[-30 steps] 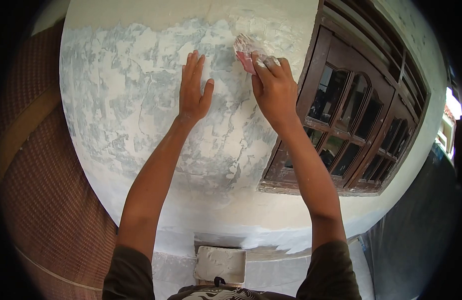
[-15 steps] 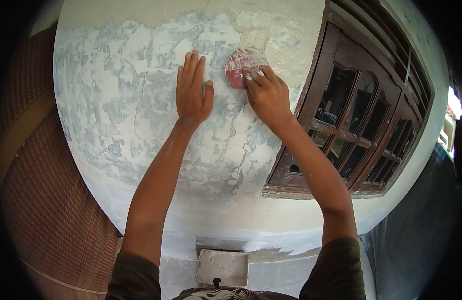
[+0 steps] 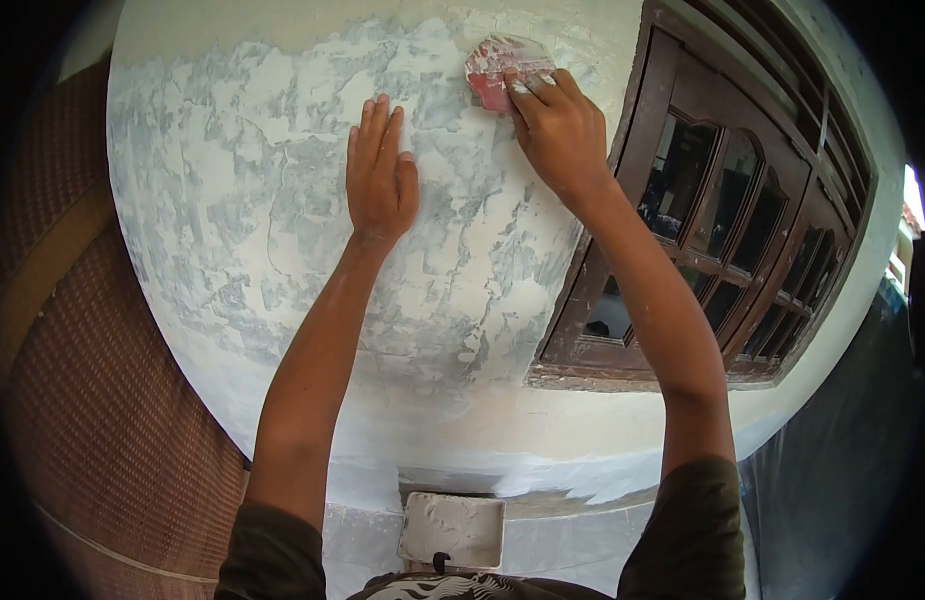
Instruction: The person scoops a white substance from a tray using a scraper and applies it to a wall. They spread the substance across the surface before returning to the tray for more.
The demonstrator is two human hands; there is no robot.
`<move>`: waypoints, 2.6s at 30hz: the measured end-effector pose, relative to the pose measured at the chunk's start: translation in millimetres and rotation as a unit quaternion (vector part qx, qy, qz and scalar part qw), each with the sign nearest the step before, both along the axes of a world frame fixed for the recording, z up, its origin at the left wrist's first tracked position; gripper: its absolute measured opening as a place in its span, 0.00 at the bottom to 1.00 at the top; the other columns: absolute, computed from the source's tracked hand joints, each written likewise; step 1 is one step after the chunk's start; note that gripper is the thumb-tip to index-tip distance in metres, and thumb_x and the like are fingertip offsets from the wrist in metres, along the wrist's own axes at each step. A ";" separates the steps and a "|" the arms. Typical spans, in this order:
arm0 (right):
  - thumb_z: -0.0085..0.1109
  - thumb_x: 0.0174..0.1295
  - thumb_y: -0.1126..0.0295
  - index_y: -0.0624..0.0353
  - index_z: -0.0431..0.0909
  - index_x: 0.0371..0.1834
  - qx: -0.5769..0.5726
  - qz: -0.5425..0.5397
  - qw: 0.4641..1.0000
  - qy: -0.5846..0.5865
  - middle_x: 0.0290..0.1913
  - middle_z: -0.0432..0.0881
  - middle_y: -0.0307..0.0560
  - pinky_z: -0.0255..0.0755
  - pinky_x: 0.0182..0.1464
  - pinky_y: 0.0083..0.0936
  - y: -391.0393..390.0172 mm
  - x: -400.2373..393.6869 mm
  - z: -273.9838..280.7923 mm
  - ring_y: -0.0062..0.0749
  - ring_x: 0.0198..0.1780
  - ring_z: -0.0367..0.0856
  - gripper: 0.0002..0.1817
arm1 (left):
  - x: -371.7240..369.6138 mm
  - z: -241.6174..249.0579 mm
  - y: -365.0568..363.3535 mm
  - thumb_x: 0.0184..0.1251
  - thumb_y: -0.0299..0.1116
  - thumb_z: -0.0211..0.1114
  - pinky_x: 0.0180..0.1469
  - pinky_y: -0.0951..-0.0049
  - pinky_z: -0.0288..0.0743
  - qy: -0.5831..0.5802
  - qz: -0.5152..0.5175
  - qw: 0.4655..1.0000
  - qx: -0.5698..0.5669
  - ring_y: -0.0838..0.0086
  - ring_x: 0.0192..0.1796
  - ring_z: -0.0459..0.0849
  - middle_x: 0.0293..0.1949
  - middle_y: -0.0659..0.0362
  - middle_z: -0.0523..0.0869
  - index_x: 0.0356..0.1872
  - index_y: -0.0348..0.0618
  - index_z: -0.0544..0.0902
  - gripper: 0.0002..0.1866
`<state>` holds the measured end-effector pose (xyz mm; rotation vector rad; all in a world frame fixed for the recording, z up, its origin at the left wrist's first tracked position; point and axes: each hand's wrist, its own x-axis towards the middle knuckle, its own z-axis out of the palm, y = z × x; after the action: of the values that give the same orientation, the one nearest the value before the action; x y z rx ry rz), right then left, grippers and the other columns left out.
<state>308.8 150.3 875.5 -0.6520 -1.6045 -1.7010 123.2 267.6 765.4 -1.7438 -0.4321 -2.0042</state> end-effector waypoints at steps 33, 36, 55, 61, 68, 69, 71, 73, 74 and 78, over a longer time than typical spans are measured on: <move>0.64 0.47 0.76 0.65 0.88 0.40 -0.056 0.061 0.995 -0.052 0.35 0.85 0.45 0.81 0.30 0.30 -15.3 9.2 -55.9 0.38 0.42 0.85 0.14 | 2.6 2.2 2.2 0.73 0.27 0.47 0.80 0.48 0.51 -0.006 0.032 0.999 0.009 0.52 0.81 0.61 0.76 0.46 0.69 0.70 0.33 0.74 0.26; 0.64 0.48 0.77 0.63 0.86 0.32 -0.016 0.021 1.000 -0.013 0.35 0.84 0.44 0.80 0.30 0.29 -8.4 13.4 -11.2 0.36 0.41 0.83 0.07 | 2.4 1.3 2.4 0.73 0.27 0.47 0.80 0.48 0.51 -0.006 0.037 0.999 0.009 0.52 0.81 0.61 0.76 0.46 0.69 0.70 0.33 0.74 0.26; 0.64 0.48 0.76 0.61 0.83 0.27 -0.030 0.000 0.999 -0.018 0.34 0.82 0.43 0.81 0.32 0.28 -1.2 23.7 -4.1 0.35 0.41 0.82 0.03 | 3.8 2.2 -0.2 0.73 0.27 0.46 0.80 0.50 0.51 -0.009 0.056 0.998 0.011 0.52 0.80 0.62 0.76 0.47 0.70 0.70 0.33 0.74 0.26; 0.64 0.48 0.77 0.61 0.83 0.24 -0.139 -0.059 0.985 -0.080 0.33 0.82 0.46 0.82 0.34 0.27 -0.8 26.7 -70.7 0.36 0.43 0.82 0.01 | 3.4 2.4 -0.9 0.73 0.26 0.47 0.80 0.50 0.52 -0.009 0.055 0.998 0.012 0.52 0.80 0.62 0.76 0.46 0.70 0.70 0.34 0.74 0.25; 0.64 0.45 0.75 0.60 0.82 0.23 -0.100 0.016 0.992 -0.069 0.27 0.81 0.44 0.82 0.34 0.28 -26.8 18.1 -60.2 0.34 0.41 0.81 0.02 | 4.5 2.2 -0.4 0.73 0.27 0.47 0.80 0.50 0.52 -0.009 0.059 0.998 0.007 0.53 0.80 0.62 0.76 0.47 0.70 0.70 0.34 0.74 0.26; 0.63 0.45 0.76 0.59 0.81 0.23 -0.084 0.022 0.996 -0.038 0.28 0.81 0.42 0.81 0.32 0.28 -25.1 18.8 -43.1 0.33 0.40 0.81 0.02 | 4.7 1.8 -1.3 0.72 0.27 0.47 0.80 0.50 0.52 -0.009 0.060 0.998 0.009 0.53 0.80 0.62 0.76 0.47 0.69 0.70 0.34 0.74 0.26; 0.64 0.46 0.76 0.59 0.81 0.24 -0.031 -0.005 0.999 -0.023 0.28 0.81 0.42 0.80 0.31 0.27 -16.2 20.3 -13.0 0.33 0.40 0.82 0.02 | 4.9 2.4 -1.3 0.72 0.26 0.47 0.80 0.50 0.52 -0.010 0.063 0.998 0.011 0.53 0.80 0.62 0.76 0.47 0.69 0.70 0.35 0.74 0.26; 0.64 0.47 0.76 0.58 0.82 0.25 -0.011 -0.021 1.000 -0.018 0.29 0.82 0.42 0.80 0.31 0.27 -3.8 22.5 0.2 0.33 0.40 0.83 0.02 | 3.8 2.3 -0.6 0.72 0.26 0.47 0.80 0.50 0.51 -0.007 0.062 0.998 0.012 0.53 0.80 0.62 0.76 0.47 0.69 0.70 0.34 0.74 0.26; 0.65 0.47 0.75 0.58 0.83 0.25 -0.028 -0.053 0.998 -0.015 0.29 0.83 0.42 0.81 0.31 0.27 1.4 23.2 1.4 0.34 0.40 0.83 0.02 | 3.4 2.4 -0.8 0.72 0.26 0.47 0.80 0.50 0.51 -0.006 0.063 0.998 0.011 0.53 0.80 0.62 0.76 0.47 0.69 0.70 0.34 0.74 0.26; 0.65 0.48 0.75 0.59 0.85 0.27 -0.104 -0.093 0.989 -0.058 0.30 0.84 0.45 0.82 0.32 0.30 4.3 27.0 -30.9 0.36 0.40 0.84 0.03 | 4.3 2.9 -1.0 0.72 0.27 0.47 0.80 0.50 0.51 -0.007 0.068 0.998 0.007 0.53 0.80 0.62 0.76 0.47 0.69 0.70 0.34 0.74 0.26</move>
<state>335.8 154.6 844.6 -0.8408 -1.8703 -1.7444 127.6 266.6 768.3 -1.6464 -0.5264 -1.9206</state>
